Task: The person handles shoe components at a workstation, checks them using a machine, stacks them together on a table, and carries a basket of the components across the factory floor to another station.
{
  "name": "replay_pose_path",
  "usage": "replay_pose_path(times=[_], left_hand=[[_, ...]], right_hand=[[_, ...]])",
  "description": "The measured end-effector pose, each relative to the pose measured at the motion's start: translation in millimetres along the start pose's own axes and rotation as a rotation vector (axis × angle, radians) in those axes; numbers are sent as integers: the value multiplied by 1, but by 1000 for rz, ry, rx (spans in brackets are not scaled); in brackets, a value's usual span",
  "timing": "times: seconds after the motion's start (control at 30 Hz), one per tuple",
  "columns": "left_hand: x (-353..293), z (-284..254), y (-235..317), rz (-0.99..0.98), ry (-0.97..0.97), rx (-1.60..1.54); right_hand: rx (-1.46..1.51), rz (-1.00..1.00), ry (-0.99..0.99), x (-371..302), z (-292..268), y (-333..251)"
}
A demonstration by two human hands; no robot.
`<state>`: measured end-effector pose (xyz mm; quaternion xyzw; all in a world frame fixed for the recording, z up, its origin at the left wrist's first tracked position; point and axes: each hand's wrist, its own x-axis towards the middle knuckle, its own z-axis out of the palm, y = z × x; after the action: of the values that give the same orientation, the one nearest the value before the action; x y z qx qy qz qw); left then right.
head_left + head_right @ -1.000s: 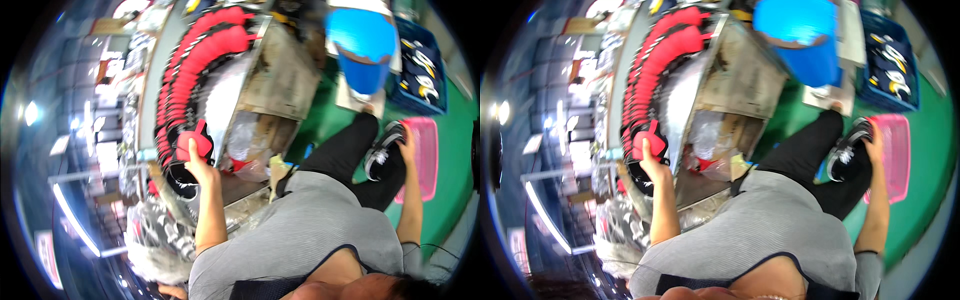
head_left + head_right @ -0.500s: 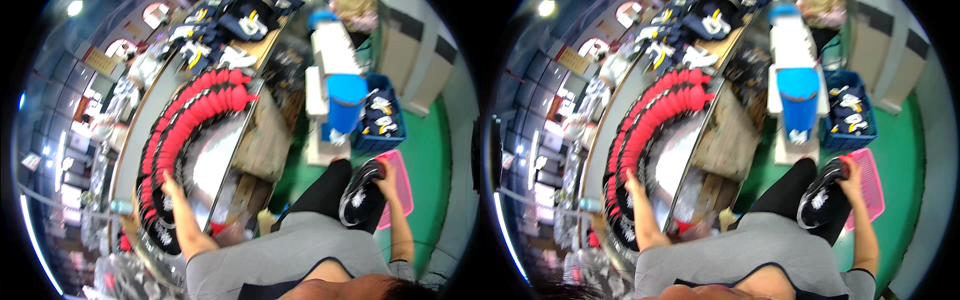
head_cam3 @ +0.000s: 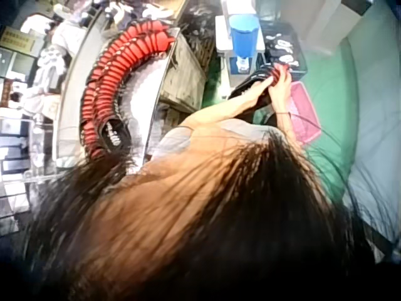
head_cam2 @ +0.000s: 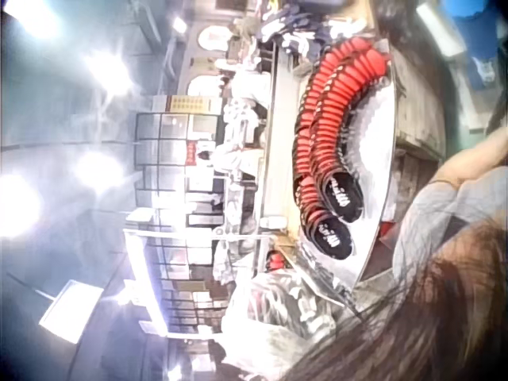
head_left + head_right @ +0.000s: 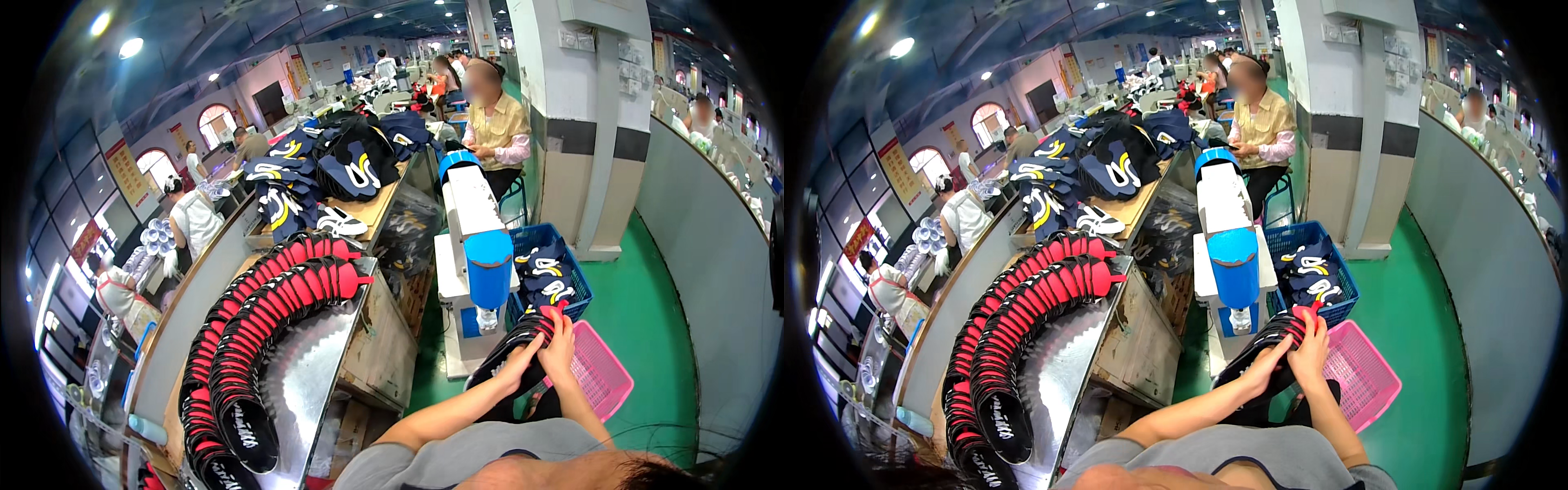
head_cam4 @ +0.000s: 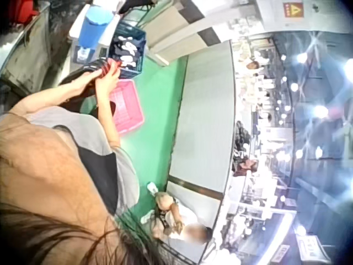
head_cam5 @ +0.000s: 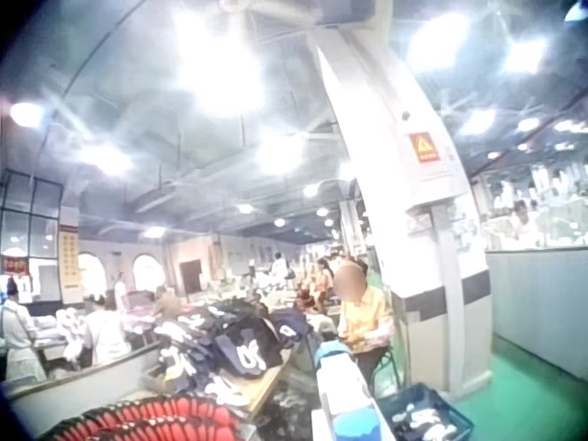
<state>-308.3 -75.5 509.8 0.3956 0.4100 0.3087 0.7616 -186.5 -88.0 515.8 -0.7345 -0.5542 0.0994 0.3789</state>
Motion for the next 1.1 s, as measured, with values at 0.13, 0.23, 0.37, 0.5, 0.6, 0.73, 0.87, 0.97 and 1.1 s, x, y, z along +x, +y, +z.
replay_pose_path(times=[0.13,0.23,0.37,0.5,0.6,0.73,0.87,0.97,1.1], left_hand=[[43,37,-30,192,153,-373],[13,26,-22,72,19,-419],[-23,4,-8,76,-36,-257],[-44,-36,18,101,-26,-129],[-54,-68,19,116,108,-65],[-55,-96,19,86,156,188],[-62,-127,19,85,26,5],[-82,-130,48,81,287,-213],[-45,-153,55,156,410,-105]], right_hand=[[-80,-267,-82,-8,-46,7],[540,56,-397,12,-99,42],[523,19,-281,22,-71,13],[829,38,-355,25,-15,9],[974,95,-491,16,22,-8],[1347,233,-546,2,74,-4],[1212,294,-307,-2,111,12],[1244,443,-94,6,111,20],[674,52,-221,20,87,-2]])
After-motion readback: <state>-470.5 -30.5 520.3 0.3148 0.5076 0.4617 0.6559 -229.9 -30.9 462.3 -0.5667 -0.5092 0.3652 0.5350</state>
